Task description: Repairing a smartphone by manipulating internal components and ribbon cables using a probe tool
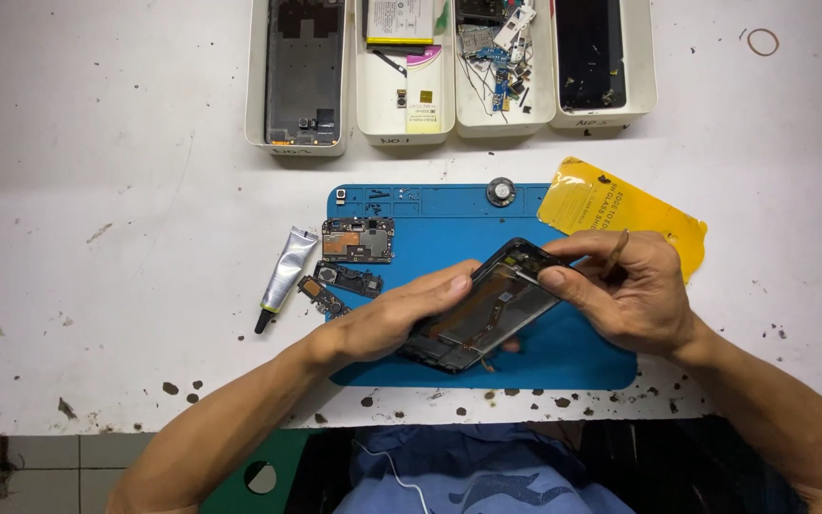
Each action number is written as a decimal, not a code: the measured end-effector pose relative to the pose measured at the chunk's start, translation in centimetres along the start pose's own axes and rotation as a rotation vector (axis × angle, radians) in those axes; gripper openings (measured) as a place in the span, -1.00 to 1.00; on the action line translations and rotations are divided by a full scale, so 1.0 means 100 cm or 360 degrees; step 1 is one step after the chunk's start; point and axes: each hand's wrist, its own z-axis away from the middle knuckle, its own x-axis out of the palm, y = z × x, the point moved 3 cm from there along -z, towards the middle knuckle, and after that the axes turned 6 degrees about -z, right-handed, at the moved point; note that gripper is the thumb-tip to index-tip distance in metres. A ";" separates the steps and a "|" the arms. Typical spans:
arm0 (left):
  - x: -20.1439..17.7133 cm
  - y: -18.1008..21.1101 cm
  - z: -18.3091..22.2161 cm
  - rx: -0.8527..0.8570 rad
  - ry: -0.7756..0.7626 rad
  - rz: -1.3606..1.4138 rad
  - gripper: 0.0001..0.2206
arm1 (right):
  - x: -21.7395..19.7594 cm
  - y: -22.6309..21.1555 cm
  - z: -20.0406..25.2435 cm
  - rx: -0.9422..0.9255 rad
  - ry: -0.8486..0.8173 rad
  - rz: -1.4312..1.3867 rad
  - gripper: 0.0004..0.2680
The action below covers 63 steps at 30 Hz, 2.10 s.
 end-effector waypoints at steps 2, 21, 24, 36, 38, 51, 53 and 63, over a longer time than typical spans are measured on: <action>0.004 0.011 -0.001 -0.0001 -0.0030 0.0104 -0.43 | 0.000 0.001 0.000 0.0011 0.0018 -0.0028 -0.88; -0.012 -0.016 -0.007 0.0004 -0.0113 0.1021 -0.38 | -0.010 -0.009 -0.004 -0.0017 0.0150 -0.0226 -0.72; -0.014 -0.018 -0.008 0.0018 -0.0089 0.1181 -0.38 | -0.013 -0.007 -0.002 0.0081 0.0130 -0.0697 -0.71; -0.013 -0.006 -0.002 0.0294 0.0370 0.0228 -0.14 | -0.013 -0.001 0.009 0.0087 0.0136 -0.0656 -0.77; -0.012 -0.008 -0.001 0.0324 0.0438 0.0183 -0.15 | -0.008 -0.007 0.009 0.0051 0.0083 -0.0701 -0.80; -0.020 -0.008 -0.001 0.0297 0.0827 -0.0099 -0.23 | 0.013 -0.021 0.020 -0.0270 -0.0092 -0.0529 -0.86; -0.020 -0.008 -0.001 0.0302 0.0812 -0.0075 -0.24 | 0.015 -0.025 0.020 -0.0303 -0.0079 -0.0485 -0.86; -0.008 0.001 0.000 0.0423 0.0873 -0.0112 -0.24 | 0.028 -0.065 -0.004 -0.0433 -0.0125 -0.0206 -0.89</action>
